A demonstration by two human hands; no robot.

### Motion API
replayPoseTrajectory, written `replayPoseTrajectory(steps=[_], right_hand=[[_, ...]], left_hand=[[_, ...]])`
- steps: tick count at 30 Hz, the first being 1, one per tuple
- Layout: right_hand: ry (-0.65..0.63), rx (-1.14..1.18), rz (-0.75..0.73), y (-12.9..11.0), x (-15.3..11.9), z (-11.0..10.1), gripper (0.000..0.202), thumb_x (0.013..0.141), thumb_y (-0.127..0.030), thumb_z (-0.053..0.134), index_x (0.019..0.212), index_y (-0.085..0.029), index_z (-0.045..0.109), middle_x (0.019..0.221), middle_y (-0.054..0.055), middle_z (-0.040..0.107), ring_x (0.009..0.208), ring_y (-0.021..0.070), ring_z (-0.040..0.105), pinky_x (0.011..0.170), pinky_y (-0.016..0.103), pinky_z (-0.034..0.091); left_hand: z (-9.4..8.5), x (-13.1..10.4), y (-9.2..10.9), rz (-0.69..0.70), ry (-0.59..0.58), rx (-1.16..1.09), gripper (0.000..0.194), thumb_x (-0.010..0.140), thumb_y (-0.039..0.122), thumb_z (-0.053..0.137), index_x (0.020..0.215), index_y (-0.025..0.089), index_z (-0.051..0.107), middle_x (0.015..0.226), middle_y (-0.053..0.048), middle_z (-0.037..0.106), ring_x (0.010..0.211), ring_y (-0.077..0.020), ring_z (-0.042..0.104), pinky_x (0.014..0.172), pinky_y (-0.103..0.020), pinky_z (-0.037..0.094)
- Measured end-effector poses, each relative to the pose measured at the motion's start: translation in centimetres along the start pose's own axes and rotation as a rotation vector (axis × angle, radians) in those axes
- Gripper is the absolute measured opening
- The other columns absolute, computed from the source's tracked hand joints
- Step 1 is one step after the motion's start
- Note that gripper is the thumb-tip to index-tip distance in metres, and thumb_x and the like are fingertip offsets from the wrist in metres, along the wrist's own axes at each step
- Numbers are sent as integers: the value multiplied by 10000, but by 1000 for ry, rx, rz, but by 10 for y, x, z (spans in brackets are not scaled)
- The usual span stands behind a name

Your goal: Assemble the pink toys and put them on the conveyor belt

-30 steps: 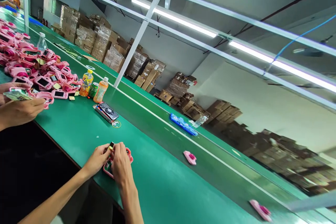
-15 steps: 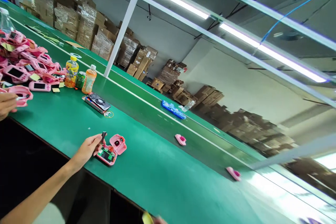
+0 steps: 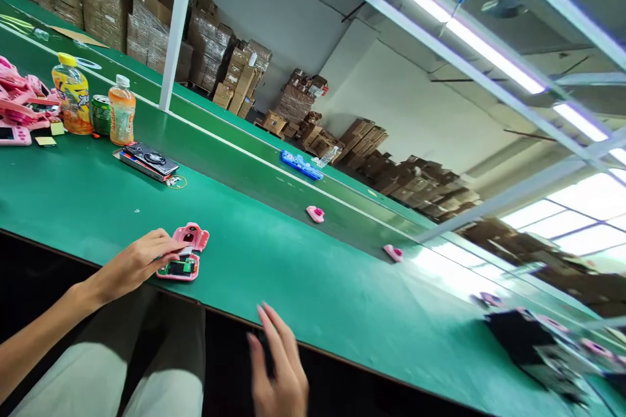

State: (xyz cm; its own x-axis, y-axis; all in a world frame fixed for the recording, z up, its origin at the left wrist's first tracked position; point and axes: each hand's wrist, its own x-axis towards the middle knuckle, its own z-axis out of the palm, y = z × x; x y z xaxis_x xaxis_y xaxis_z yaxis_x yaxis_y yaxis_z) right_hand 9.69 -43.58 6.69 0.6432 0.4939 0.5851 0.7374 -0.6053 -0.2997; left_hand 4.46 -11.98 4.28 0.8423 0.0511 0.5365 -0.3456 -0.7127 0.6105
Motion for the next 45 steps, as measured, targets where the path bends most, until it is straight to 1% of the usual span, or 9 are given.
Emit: replayPoseTrajectory(steps=[5,8,14,18,24,33,37,41,45], right_hand=[[-522,268,-403,-55,128,60,299,982,-159,545,1208,-288,692,1134,51,739,1051,207,693,955,365,544],[-649,284,-423,-70,158,72,183,921,-125,641,1028,-240,735,981,20,763,880,170,708,821,293,540],[-674,517,-170,-55,152,68,222,873,-128,695,1027,-263,779,992,1,777,912,160,717,821,271,543],[-550,607,-98,-43,137,77,212,872,-169,714,1025,-291,795,1030,17,764,943,178,715,876,309,556],[-410,537,-160,-33,100,96,270,934,-176,632,1080,-345,784,1031,42,733,940,178,700,825,304,594],[-467,364,-225,-35,95,105,285,961,-166,601,1111,-339,770,1094,56,699,1009,182,674,888,333,582],[-525,250,-332,-41,101,99,290,960,-128,585,1126,-294,756,1073,58,699,1002,199,636,870,355,577],[-577,183,-426,-45,108,89,277,960,-124,581,1136,-267,740,1043,61,709,999,218,595,882,387,567],[-501,200,-400,-41,100,90,262,935,-233,663,1170,-324,733,1186,71,656,1129,241,559,949,427,558]], left_hand=[[-3,0,-5,141,-48,222,367,1081,335,342,1202,202,662,1146,-87,670,991,-219,603,884,-364,521],[-2,-3,-8,142,-33,234,369,1084,319,324,1166,198,662,1139,-85,673,978,-216,612,852,-355,530],[7,-13,-11,-23,106,20,362,1084,316,336,1348,198,552,1277,-90,649,1164,-213,578,1008,-380,496],[17,-14,-13,-85,107,80,274,1053,275,437,1212,208,650,1192,-66,689,1102,-223,608,972,-387,511],[27,-13,-17,-138,105,96,296,1051,220,403,1062,199,698,1109,-51,711,1023,-201,659,896,-345,549],[25,-13,-17,-117,98,122,309,1059,240,393,1031,196,698,1080,-50,710,1010,-198,664,888,-341,563],[23,-18,-17,-56,68,159,322,1066,255,380,1105,205,695,1146,-57,698,1056,-203,643,913,-354,552],[20,-24,-15,-1,-39,245,319,1019,350,524,1305,244,618,1269,-80,643,1136,-250,591,967,-411,518],[19,-26,-15,38,-69,328,341,1017,362,526,1334,265,607,1266,-91,619,1117,-254,577,944,-407,511]])
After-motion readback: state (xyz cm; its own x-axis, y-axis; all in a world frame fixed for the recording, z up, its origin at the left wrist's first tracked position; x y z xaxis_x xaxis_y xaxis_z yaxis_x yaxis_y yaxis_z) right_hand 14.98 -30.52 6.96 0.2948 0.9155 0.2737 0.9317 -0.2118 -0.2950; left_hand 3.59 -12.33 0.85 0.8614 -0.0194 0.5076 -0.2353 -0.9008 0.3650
